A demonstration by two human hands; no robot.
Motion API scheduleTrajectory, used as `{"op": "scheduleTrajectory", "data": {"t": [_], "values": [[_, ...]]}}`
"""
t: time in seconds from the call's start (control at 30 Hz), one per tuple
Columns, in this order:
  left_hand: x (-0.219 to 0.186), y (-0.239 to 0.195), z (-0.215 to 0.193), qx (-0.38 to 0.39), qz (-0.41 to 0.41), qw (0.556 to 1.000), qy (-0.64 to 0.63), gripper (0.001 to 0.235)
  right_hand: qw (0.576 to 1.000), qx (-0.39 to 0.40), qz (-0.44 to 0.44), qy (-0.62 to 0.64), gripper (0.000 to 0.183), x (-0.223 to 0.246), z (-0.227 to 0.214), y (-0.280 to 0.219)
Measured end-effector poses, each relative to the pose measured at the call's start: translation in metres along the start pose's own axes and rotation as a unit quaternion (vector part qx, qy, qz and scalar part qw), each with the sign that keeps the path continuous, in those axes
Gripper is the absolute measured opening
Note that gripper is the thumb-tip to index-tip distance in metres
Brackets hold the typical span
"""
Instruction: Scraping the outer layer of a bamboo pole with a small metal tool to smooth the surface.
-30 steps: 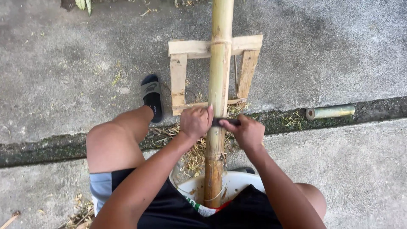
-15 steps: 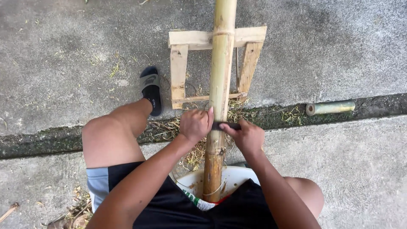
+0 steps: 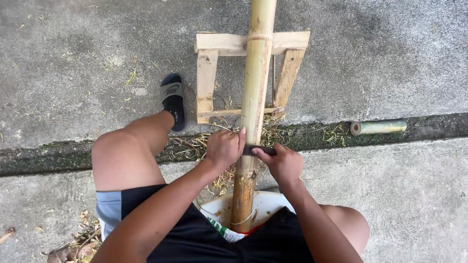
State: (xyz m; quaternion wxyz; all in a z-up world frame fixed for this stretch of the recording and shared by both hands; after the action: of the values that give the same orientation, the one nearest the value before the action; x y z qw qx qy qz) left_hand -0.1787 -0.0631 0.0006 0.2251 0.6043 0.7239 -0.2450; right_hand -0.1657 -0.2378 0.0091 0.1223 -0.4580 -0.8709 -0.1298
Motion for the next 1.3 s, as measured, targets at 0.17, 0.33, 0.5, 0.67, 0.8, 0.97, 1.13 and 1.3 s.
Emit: {"op": "scheduleTrajectory", "data": {"t": [0.17,0.33,0.5,0.67,0.8,0.97,1.13,1.3], "values": [[0.011,-0.046,0.014,0.05,-0.041,0.998,-0.013,0.059,0.998,0.045,-0.041,-0.032,0.069,0.021,-0.002,-0.024],[0.011,-0.028,0.023,0.058,-0.038,0.998,0.008,0.065,0.998,0.053,-0.019,-0.001,0.068,0.014,0.005,-0.029],[0.014,-0.049,0.019,0.105,-0.086,0.99,-0.049,0.063,0.995,0.095,-0.014,-0.023,0.064,0.005,0.024,-0.042],[0.009,-0.035,0.019,0.035,-0.033,0.998,-0.045,0.067,0.997,0.068,-0.013,-0.017,0.067,0.006,0.006,-0.026],[-0.016,0.042,-0.03,-0.118,0.074,0.989,-0.047,0.064,0.985,0.124,0.116,0.021,0.064,-0.024,0.001,0.031],[-0.011,0.16,-0.044,-0.114,0.056,0.991,-0.052,0.068,0.995,0.038,0.039,-0.088,0.062,-0.031,-0.051,0.15],[0.005,0.192,-0.055,-0.219,0.047,0.974,-0.041,0.073,0.982,-0.013,-0.059,-0.18,0.07,-0.01,-0.074,0.209],[0.025,0.138,-0.016,-0.097,-0.028,0.989,-0.105,0.07,0.984,0.13,0.003,-0.124,0.069,-0.01,-0.045,0.153]]}}
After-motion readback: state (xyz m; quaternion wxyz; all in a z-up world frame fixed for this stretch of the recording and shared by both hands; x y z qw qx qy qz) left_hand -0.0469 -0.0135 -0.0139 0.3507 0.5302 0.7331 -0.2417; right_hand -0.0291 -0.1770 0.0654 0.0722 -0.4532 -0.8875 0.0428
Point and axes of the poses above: each hand's wrist, its own y-axis towards the middle knuckle, its own z-axis out of the palm, x = y × z, the point moved 10 cm from there along y, towards the middle knuckle, and after that the axes turned 14 degrees about -z, right-handed, at the moved point
